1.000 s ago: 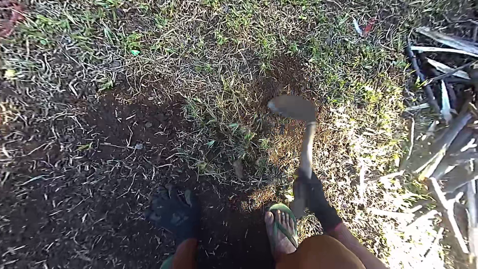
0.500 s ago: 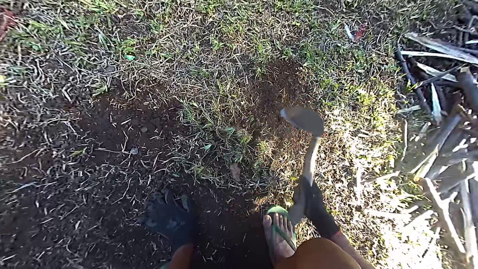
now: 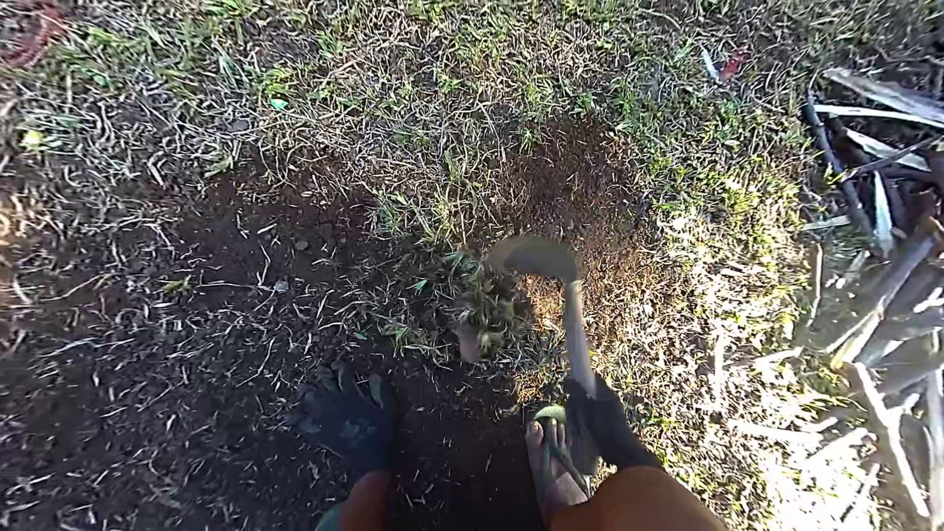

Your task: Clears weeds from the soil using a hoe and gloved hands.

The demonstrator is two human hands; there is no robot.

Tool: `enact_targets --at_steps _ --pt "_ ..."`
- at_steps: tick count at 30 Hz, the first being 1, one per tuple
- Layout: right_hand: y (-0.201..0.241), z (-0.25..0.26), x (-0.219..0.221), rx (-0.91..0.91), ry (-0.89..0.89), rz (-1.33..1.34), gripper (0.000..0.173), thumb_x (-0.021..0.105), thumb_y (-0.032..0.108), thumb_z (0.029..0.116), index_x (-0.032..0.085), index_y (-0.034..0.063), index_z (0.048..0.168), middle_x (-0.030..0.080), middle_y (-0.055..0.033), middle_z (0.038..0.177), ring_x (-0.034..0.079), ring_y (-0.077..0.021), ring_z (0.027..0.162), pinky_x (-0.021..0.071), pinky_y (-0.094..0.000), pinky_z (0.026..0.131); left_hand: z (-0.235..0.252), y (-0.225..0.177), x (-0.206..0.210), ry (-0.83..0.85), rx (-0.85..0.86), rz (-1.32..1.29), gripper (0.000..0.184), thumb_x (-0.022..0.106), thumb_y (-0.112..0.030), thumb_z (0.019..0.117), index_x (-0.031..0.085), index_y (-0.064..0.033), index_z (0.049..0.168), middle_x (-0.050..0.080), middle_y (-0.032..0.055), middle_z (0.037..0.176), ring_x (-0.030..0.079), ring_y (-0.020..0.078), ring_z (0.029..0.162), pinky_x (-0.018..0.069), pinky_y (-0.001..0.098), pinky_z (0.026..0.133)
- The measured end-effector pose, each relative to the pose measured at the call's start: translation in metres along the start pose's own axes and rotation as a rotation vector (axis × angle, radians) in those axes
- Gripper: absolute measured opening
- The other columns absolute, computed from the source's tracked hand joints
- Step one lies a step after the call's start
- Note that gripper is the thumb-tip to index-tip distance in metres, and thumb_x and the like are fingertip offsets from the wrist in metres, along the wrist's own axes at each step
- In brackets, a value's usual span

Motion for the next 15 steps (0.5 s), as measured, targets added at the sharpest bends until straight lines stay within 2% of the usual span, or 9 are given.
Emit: enact_targets --at_steps 2,5,7,8,10,12,15 --pt "0.021 0.022 -0.009 -0.102 -0.092 0.211 0.043 0.053 0.037 0.1055 0.050 -0.0018 0.124 0.057 -0.0044 0.061 0.058 -0.0176 0.047 0.0558 -0.0369 0.047 -0.002 0.002 0.002 -0.002 0.001 -0.002 0.077 0.023 -0.065 0.0988 0.046 -0.0161 0.154 0.043 0.0172 0.159 0.033 0.0421 0.150 0.0150 0.0673 0.119" --pt "0.050 0.059 0.001 -0.136 -0.212 0.554 0.032 0.046 0.033 0.1099 0.049 0.0010 0.116 0.056 -0.0033 0.062 0.057 -0.0148 0.047 0.0555 -0.0327 0.046 -0.002 0.000 0.002 0.003 -0.005 -0.039 0.077 0.026 -0.065 0.0985 0.045 -0.0157 0.154 0.043 0.0181 0.159 0.033 0.0423 0.151 0.0135 0.0684 0.120" --pt "0.036 0.066 0.018 -0.122 -0.135 0.521 0.031 0.045 0.030 0.1096 0.048 -0.0001 0.114 0.054 -0.0028 0.061 0.056 -0.0145 0.048 0.0555 -0.0332 0.049 -0.002 0.000 0.001 -0.004 -0.010 -0.051 0.077 0.027 -0.064 0.0980 0.047 -0.0152 0.154 0.044 0.0184 0.159 0.034 0.0422 0.150 0.0133 0.0683 0.120" --pt "0.023 0.061 0.024 -0.075 -0.056 0.416 0.034 0.047 0.030 0.1083 0.049 -0.0025 0.118 0.055 -0.0042 0.061 0.057 -0.0157 0.049 0.0555 -0.0343 0.050 -0.001 0.000 0.000 -0.005 -0.012 -0.051 0.077 0.027 -0.065 0.0978 0.046 -0.0151 0.154 0.044 0.0182 0.159 0.033 0.0420 0.150 0.0129 0.0681 0.120" --pt "0.007 0.046 0.020 0.054 0.064 0.290 0.038 0.053 0.031 0.1067 0.046 -0.0001 0.127 0.056 -0.0051 0.064 0.059 -0.0168 0.050 0.0565 -0.0348 0.051 -0.001 -0.001 -0.002 0.005 -0.016 -0.050 0.078 0.026 -0.065 0.0976 0.046 -0.0149 0.154 0.044 0.0183 0.159 0.033 0.0419 0.150 0.0126 0.0681 0.120" --pt "0.011 0.039 0.000 0.060 0.041 0.258 0.041 0.057 0.035 0.1046 0.049 0.0011 0.126 0.056 -0.0042 0.063 0.057 -0.0164 0.049 0.0550 -0.0344 0.049 -0.001 -0.003 -0.003 0.016 -0.019 -0.052 0.078 0.026 -0.065 0.0979 0.045 -0.0148 0.154 0.043 0.0186 0.159 0.032 0.0424 0.151 0.0125 0.0687 0.120" --pt "0.035 0.045 -0.021 -0.059 -0.101 0.366 0.036 0.053 0.033 0.1064 0.051 -0.0001 0.121 0.055 -0.0030 0.062 0.056 -0.0151 0.048 0.0541 -0.0330 0.047 -0.001 -0.001 -0.003 0.025 -0.014 -0.042 0.079 0.024 -0.065 0.0978 0.045 -0.0147 0.155 0.042 0.0178 0.160 0.032 0.0419 0.151 0.0118 0.0682 0.120"
Point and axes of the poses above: each hand's wrist, its own z-axis towards the middle knuckle, its own x-axis out of the palm, y = z × x, the point moved 1 cm from there along z, towards the middle knuckle
